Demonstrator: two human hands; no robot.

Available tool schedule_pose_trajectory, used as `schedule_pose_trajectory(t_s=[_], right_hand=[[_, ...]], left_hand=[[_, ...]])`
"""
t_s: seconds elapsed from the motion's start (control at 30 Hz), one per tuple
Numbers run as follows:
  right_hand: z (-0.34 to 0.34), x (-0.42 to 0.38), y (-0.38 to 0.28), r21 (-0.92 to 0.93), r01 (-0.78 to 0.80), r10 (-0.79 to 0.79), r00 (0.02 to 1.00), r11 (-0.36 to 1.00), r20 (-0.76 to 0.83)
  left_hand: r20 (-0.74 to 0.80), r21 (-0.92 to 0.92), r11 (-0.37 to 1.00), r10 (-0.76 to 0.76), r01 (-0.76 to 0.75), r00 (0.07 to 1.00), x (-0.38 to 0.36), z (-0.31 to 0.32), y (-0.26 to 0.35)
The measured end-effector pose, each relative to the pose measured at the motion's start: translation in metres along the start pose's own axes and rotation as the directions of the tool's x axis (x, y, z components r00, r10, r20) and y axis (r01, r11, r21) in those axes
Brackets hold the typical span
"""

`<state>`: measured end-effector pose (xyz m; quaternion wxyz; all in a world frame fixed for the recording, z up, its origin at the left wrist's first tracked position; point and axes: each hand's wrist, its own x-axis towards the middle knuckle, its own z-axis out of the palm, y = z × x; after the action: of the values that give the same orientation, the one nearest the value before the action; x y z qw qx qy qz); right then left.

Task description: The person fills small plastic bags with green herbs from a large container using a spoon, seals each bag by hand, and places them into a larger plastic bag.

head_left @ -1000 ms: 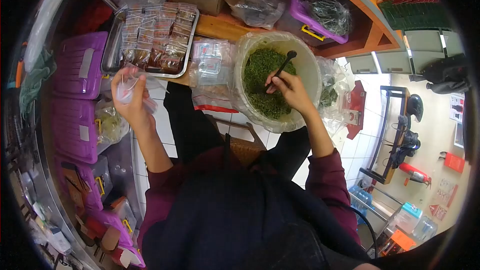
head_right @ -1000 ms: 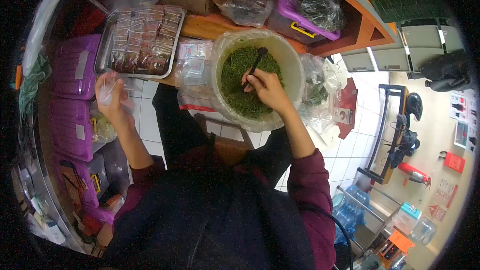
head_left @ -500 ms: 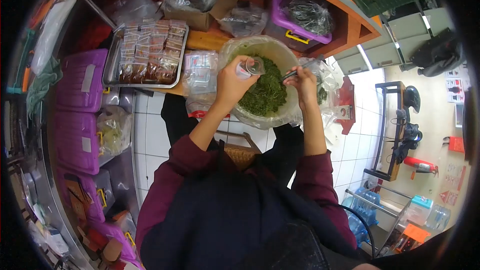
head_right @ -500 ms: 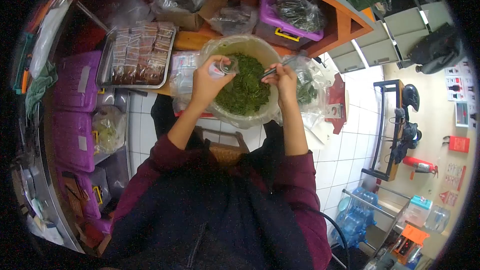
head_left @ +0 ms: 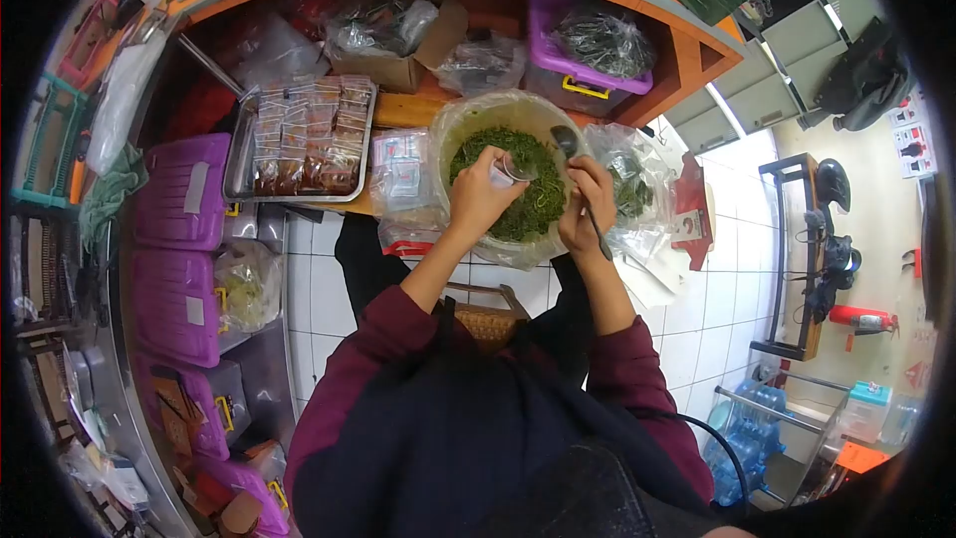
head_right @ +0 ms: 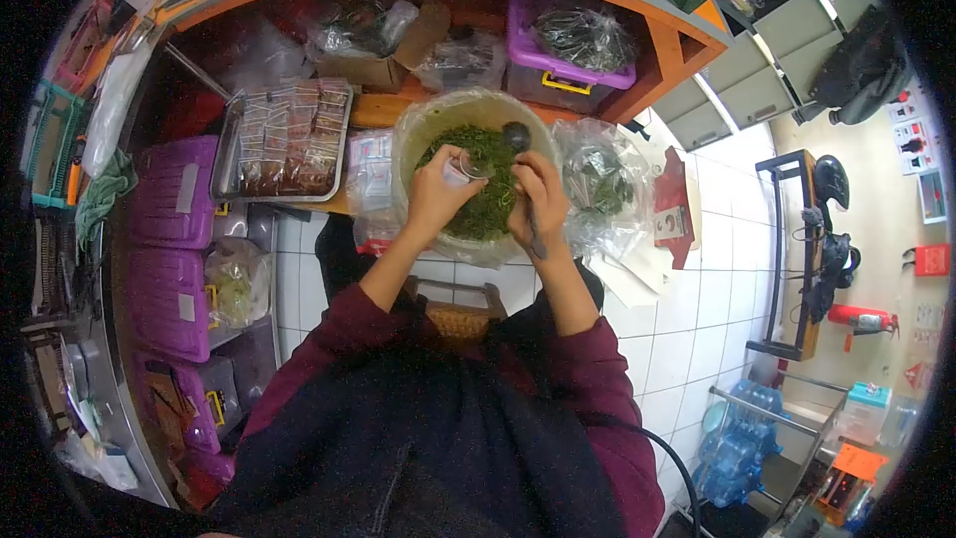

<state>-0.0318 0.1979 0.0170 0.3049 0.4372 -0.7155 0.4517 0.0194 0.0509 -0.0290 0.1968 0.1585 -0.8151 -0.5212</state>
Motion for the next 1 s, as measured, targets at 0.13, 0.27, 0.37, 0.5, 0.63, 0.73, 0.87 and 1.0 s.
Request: schedule_pose_trajectory(t_s=[0.13, 0.27, 0.37, 0.5, 0.63, 0.73, 0.87, 1.0], right_hand=[[-0.011, -0.009, 0.006, -0.046, -0.169, 0.175, 0.940, 0.985, 0.292], [-0.004, -0.004, -0.001, -0.070, -0.275, 0.282, 0.902, 0.959, 0.326], [0.003, -0.003, -0.003, -0.106, -0.190, 0.215, 0.910, 0.976, 0.353], [0.011, -0.004, 0.012, -0.122, -0.224, 0.253, 0.901, 0.967, 0.353], [0.024, -0.008, 0.007, 0.265, -0.638, 0.596, 0.770, 0.723, 0.228], [0.029, -0.010, 0.001, 0.447, -0.755, 0.752, 0.617, 0.481, 0.233], [0.030, -0.019, 0.009, 0.456, -0.722, 0.722, 0.657, 0.520, 0.217], [0.026, -0.008, 0.001, 0.354, -0.759, 0.722, 0.641, 0.546, 0.261]], left_hand=[[-0.063, -0.024, 0.998, 0.061, -0.063, 0.996, -0.001, 0.003, -0.004], [-0.093, -0.015, 0.993, 0.118, -0.120, 0.989, -0.002, 0.003, -0.003], [-0.119, -0.058, 0.982, 0.171, -0.179, 0.978, -0.004, 0.003, 0.000], [-0.120, -0.306, 0.926, 0.194, -0.222, 0.974, -0.002, -0.001, 0.002], [-0.031, -0.484, 0.874, 0.025, -0.037, 0.999, -0.007, -0.008, -0.005], [-0.028, -0.592, 0.804, -0.095, 0.060, 0.995, -0.010, -0.012, 0.007], [-0.008, -0.563, 0.822, -0.116, 0.091, 0.993, -0.010, -0.015, 0.006], [-0.056, -0.571, 0.818, -0.121, 0.068, 0.991, -0.011, -0.014, 0.003]])
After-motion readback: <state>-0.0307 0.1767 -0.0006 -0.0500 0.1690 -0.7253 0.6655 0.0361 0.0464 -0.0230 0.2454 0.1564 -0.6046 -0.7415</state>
